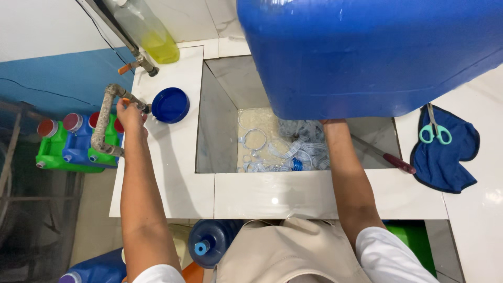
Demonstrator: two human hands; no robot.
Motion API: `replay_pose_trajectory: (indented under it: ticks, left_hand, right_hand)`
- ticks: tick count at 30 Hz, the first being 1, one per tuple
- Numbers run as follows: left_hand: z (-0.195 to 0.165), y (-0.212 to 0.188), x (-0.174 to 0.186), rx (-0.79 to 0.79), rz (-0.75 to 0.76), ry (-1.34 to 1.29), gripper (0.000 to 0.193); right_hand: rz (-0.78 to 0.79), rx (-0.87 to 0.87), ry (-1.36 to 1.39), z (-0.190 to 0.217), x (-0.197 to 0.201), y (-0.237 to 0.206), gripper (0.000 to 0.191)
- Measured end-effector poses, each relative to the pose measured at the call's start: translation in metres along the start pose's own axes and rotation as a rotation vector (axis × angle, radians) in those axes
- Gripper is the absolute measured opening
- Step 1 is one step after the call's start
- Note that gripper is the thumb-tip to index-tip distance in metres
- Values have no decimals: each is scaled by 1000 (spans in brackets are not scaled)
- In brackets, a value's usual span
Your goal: The person removes a plastic seal from a blue water jug using scissors, then washes the jug with a sponge and water in a sink. They rinse the jug multiple times, dry it with a cloth, and use a heat gun to apply a label to the jug and its cap.
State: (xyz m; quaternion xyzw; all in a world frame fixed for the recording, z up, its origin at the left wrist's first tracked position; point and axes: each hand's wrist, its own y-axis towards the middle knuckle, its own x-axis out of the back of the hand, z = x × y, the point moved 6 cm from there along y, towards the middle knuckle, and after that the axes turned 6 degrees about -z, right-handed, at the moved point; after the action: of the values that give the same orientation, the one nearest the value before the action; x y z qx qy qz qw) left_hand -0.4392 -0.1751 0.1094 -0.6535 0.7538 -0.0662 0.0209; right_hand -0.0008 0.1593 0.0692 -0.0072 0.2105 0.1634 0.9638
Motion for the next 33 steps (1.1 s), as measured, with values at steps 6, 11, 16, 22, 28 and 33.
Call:
replay_pose_trajectory:
  ticks: [6, 11, 16, 22, 28, 33]
  left_hand:
    - [-5, -6, -1, -24, -15, 43, 60]
    - [-6, -2, 2, -32, -45, 80, 55]
    - [-2, 0, 1, -52, -52, 67, 55]
    - [-9, -10, 2, -76, -47, 117, 56]
    - [-18, -12, 3, -61, -56, 169, 57]
    - [-16, -6, -1, -227, -107, 268, 56]
  right_hand:
    - [-51, -67, -17, -33, 21, -27, 43]
    - [-62, -41, -15, -20, 21, -22, 43]
    - [-40, 48, 9, 12, 14, 7, 43]
    - [-110, -39, -19, -22, 28, -32, 43]
    - [-116, -28, -17, -17, 27, -31, 44]
    - [-56, 43, 11, 14, 15, -3, 44]
